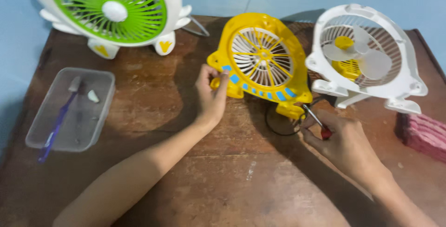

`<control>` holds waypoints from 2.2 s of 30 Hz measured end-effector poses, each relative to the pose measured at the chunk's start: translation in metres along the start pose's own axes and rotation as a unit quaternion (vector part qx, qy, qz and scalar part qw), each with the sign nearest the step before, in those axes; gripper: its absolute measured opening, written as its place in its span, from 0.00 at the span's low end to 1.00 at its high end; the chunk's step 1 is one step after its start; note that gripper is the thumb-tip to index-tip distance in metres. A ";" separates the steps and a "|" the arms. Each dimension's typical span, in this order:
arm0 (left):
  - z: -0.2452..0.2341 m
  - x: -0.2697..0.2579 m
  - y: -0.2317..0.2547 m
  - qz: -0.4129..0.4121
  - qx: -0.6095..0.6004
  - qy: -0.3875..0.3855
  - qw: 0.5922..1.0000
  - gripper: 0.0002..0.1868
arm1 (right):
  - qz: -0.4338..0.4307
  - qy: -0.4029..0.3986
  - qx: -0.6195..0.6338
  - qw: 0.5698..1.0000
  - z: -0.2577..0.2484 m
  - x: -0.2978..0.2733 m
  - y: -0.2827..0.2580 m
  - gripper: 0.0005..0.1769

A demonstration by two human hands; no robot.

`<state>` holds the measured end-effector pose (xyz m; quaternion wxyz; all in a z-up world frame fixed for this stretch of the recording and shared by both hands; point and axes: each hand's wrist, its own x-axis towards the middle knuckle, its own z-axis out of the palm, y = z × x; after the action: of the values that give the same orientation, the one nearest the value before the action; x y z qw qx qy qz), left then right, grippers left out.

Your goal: The person disassembles a small electric fan on a wooden table. Using a screwdriver, they remove screws from the rear housing, separate the front and rear grilles, and then wipe the front grille with a cloth.

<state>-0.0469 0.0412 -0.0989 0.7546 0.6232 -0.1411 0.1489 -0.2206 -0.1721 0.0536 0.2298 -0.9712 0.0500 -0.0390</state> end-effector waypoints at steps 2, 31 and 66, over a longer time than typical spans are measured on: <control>0.003 0.002 -0.001 0.026 0.027 0.011 0.999 0.12 | -0.072 0.007 0.053 0.996 0.002 0.011 -0.021 0.10; 0.042 0.004 -0.056 -0.004 0.019 0.054 0.998 0.14 | -0.415 -0.185 0.115 0.884 0.161 0.152 -0.290 0.11; -0.011 0.035 -0.038 0.011 0.146 -0.034 0.989 0.27 | -0.232 -0.167 -0.001 0.958 0.049 0.033 -0.029 0.19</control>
<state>0.0007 0.0470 -0.1210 0.6484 0.7300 -0.1505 0.1553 -0.1807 -0.1283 0.0251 0.2181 -0.9491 -0.2154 0.0718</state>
